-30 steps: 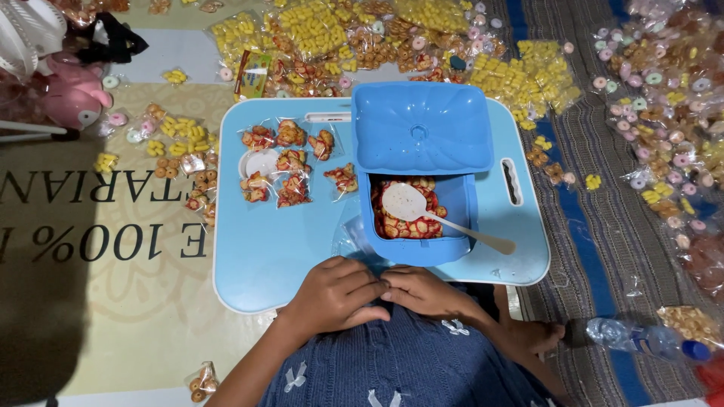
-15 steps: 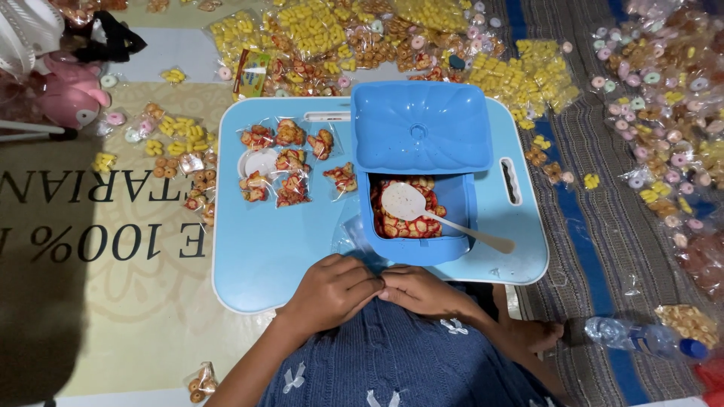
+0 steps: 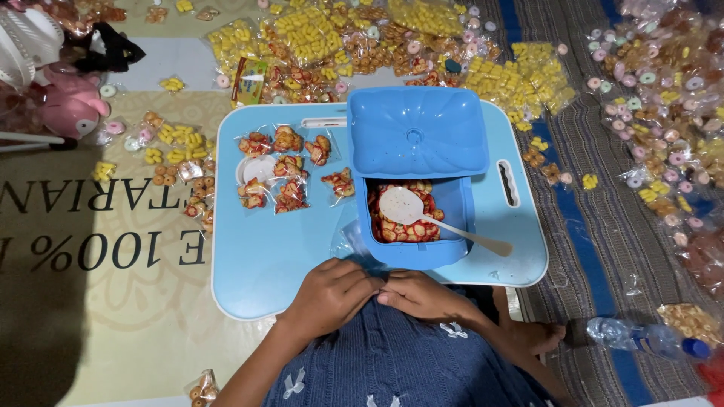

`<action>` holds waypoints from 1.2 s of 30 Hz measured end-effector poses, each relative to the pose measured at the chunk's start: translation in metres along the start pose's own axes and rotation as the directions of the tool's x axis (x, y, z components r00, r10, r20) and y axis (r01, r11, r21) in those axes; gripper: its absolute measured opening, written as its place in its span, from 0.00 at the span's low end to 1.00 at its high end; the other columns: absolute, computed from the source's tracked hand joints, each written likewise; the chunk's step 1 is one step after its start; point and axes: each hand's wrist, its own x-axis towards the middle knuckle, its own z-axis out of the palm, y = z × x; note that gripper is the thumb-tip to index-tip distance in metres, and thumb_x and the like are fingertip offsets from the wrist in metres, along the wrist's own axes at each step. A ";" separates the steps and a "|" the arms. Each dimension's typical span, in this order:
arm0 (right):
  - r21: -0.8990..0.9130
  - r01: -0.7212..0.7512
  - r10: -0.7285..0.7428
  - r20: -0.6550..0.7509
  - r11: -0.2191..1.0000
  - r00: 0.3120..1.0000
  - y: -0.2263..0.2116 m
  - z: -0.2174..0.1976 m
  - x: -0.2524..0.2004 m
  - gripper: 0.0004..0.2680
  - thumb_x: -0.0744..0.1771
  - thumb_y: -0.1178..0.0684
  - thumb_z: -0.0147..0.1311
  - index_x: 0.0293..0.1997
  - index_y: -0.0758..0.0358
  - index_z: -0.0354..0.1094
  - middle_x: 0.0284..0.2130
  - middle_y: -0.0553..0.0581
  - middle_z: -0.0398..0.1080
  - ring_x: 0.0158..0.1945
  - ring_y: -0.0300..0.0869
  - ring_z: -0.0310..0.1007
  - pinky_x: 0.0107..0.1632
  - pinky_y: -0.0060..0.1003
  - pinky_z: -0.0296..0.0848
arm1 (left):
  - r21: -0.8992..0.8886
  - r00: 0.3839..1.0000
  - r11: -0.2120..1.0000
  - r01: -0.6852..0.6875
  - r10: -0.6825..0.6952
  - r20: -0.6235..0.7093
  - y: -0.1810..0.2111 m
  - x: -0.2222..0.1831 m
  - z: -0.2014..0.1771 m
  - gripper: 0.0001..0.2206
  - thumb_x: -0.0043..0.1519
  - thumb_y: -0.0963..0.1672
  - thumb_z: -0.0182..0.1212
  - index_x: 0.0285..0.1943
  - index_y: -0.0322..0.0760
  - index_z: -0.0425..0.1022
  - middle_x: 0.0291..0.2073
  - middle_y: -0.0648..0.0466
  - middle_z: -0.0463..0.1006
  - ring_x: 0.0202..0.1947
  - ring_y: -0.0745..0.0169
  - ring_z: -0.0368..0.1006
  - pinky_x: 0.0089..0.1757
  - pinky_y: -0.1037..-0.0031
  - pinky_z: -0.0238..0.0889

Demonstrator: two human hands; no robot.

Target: The person scoops red and yellow ring-shaped candies from a blue container into small clear plastic bags using a white plastic spoon. They then fold the top of each bag to seal it and place the finished packets on a light blue tray. The process is repeated for multiple bags.

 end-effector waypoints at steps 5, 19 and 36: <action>-0.019 -0.026 0.027 0.016 0.999 1.000 0.008 0.004 -0.005 0.13 0.74 0.46 0.42 0.32 0.56 0.62 0.24 0.48 0.60 0.30 0.38 0.61 0.36 0.37 0.59 | 0.017 0.998 1.000 -0.001 0.000 0.061 0.001 0.000 0.004 0.05 0.68 0.43 0.64 0.49 0.39 0.79 0.39 0.53 0.82 0.39 0.55 0.76 0.39 0.66 0.68; -0.432 0.192 -0.355 -0.335 0.881 0.873 -0.034 -0.016 -0.009 0.05 0.70 0.52 0.57 0.43 0.60 0.75 0.36 0.52 0.76 0.31 0.39 0.76 0.30 0.34 0.74 | -0.321 0.988 0.938 0.132 -0.152 -0.038 0.006 0.012 -0.003 0.05 0.69 0.43 0.58 0.42 0.40 0.79 0.33 0.53 0.80 0.35 0.55 0.76 0.38 0.66 0.67; 0.857 -0.242 0.261 0.131 0.455 0.956 -0.048 -0.065 -0.041 0.14 0.68 0.62 0.56 0.61 0.69 0.70 0.55 0.70 0.74 0.60 0.55 0.75 0.64 0.50 0.77 | -0.732 0.958 0.644 0.223 -0.284 0.042 0.002 0.041 -0.011 0.06 0.68 0.45 0.61 0.41 0.40 0.79 0.34 0.54 0.83 0.35 0.57 0.82 0.38 0.69 0.78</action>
